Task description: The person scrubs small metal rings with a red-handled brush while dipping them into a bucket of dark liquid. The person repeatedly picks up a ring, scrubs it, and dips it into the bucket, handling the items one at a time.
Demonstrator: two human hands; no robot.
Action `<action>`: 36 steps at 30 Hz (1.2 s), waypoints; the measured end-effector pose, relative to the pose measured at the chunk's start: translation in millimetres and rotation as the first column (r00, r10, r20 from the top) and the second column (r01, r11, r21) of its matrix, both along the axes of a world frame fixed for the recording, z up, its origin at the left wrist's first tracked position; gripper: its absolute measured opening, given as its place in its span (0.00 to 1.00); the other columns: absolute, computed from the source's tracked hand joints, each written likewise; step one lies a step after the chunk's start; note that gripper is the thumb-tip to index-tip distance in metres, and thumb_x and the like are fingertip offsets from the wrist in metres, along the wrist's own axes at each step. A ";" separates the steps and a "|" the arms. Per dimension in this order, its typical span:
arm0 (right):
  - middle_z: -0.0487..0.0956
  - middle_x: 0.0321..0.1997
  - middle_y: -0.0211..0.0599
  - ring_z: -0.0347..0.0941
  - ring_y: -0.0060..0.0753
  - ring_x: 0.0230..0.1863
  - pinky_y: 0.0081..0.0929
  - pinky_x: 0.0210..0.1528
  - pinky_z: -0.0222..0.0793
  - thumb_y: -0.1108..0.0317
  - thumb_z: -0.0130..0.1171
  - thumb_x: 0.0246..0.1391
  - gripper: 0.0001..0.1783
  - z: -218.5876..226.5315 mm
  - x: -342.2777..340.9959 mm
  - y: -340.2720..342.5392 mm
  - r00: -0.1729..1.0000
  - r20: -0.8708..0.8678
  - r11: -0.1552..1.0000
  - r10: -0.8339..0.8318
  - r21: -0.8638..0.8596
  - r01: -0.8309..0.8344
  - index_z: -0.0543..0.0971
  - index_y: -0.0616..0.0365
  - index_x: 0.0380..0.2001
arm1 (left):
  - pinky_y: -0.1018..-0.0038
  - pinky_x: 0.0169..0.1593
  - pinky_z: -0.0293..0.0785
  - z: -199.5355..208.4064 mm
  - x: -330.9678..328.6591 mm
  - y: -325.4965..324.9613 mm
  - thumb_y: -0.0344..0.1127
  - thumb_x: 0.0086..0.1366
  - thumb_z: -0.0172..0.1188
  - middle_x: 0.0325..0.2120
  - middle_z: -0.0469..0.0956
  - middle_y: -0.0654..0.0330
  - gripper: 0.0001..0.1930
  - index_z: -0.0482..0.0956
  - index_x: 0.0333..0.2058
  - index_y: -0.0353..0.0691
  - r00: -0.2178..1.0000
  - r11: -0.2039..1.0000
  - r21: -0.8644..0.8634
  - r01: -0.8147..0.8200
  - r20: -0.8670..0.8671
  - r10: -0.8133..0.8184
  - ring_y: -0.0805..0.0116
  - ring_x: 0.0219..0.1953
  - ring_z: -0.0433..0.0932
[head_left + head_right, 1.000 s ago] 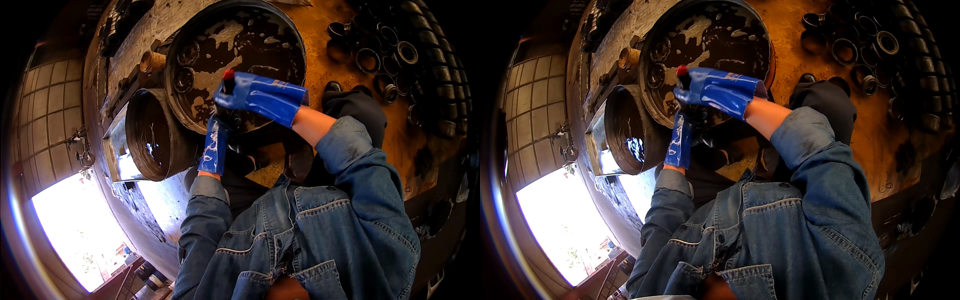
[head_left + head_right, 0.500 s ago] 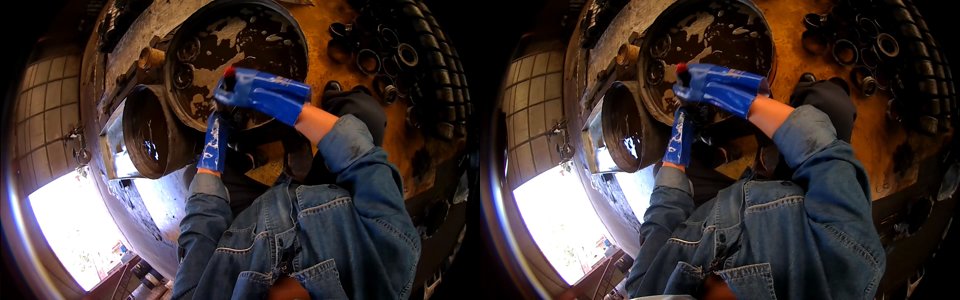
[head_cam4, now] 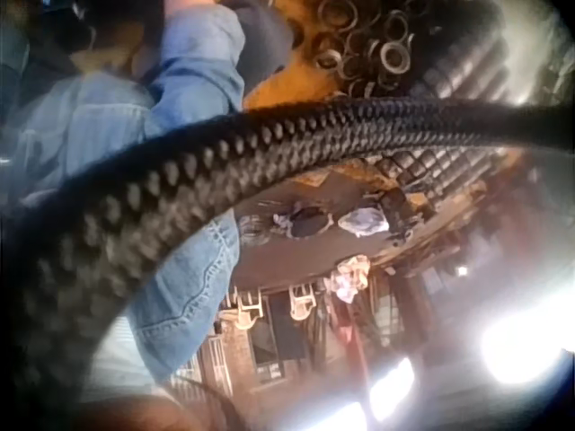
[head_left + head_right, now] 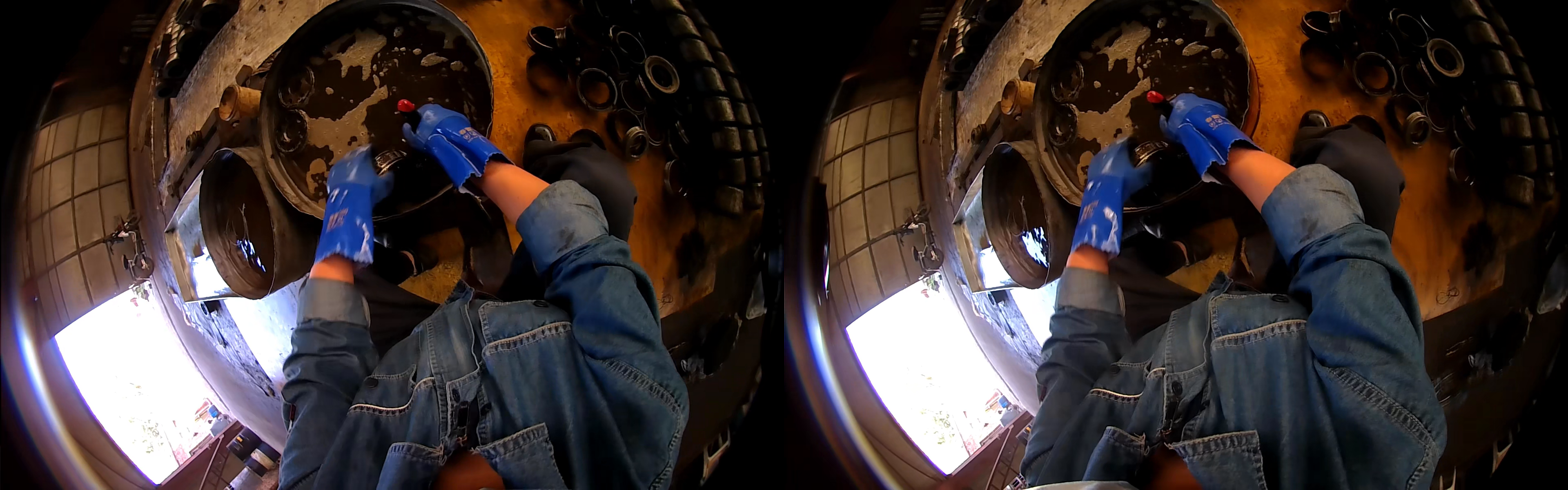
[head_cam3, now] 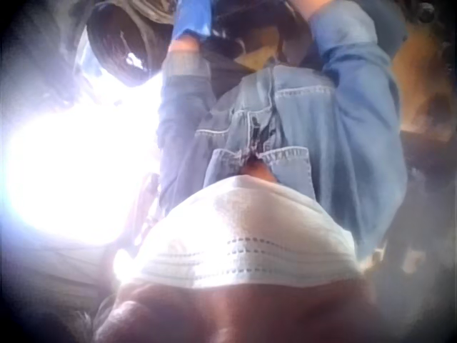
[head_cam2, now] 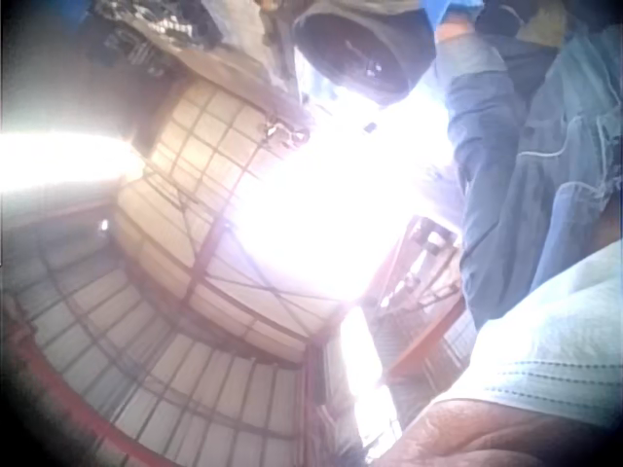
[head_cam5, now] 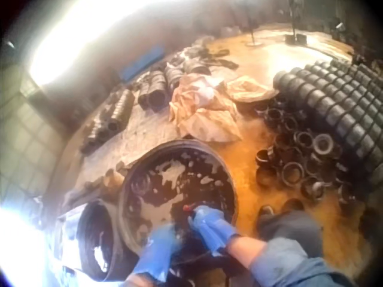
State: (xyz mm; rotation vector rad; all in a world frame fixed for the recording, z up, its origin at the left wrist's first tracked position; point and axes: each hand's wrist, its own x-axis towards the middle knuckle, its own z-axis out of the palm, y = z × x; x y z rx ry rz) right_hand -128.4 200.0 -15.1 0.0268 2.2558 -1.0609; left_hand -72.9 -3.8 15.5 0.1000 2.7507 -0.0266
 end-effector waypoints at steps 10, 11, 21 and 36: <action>0.85 0.37 0.45 0.84 0.45 0.43 0.36 0.49 0.79 0.47 0.58 0.63 0.25 6.1 -1.6 11.6 0.966 -0.233 0.965 -0.116 -0.256 0.054 0.81 0.63 0.38 | 0.60 0.58 0.78 6.3 -7.6 13.5 0.41 0.56 0.70 0.48 0.85 0.47 0.24 0.83 0.51 0.40 0.986 0.987 0.057 -0.152 0.076 0.147 0.49 0.53 0.83; 0.85 0.34 0.42 0.84 0.43 0.40 0.36 0.48 0.80 0.47 0.58 0.64 0.24 5.7 2.7 27.1 0.931 -0.338 0.950 -0.141 -0.310 0.032 0.80 0.63 0.36 | 0.61 0.57 0.78 -8.5 -1.0 2.0 0.40 0.56 0.71 0.46 0.85 0.47 0.23 0.84 0.51 0.40 0.988 0.962 0.228 -0.153 0.050 0.145 0.51 0.52 0.83; 0.84 0.35 0.45 0.83 0.40 0.39 0.37 0.48 0.79 0.50 0.62 0.62 0.17 39.6 24.1 -28.7 0.905 -0.397 0.944 0.151 -0.213 -0.251 0.83 0.54 0.40 | 0.63 0.51 0.79 -41.2 57.2 -40.2 0.35 0.56 0.70 0.43 0.86 0.47 0.20 0.83 0.48 0.36 0.873 0.552 0.695 -0.461 0.243 0.423 0.49 0.47 0.84; 0.84 0.35 0.43 0.82 0.47 0.40 0.41 0.45 0.77 0.40 0.59 0.61 0.28 45.1 24.3 -36.4 0.930 -0.340 0.915 0.137 -0.316 -0.251 0.83 0.57 0.42 | 0.60 0.53 0.78 -72.0 55.5 -66.1 0.40 0.57 0.70 0.44 0.85 0.43 0.22 0.83 0.48 0.35 0.903 0.663 0.642 -0.384 0.112 0.415 0.46 0.49 0.83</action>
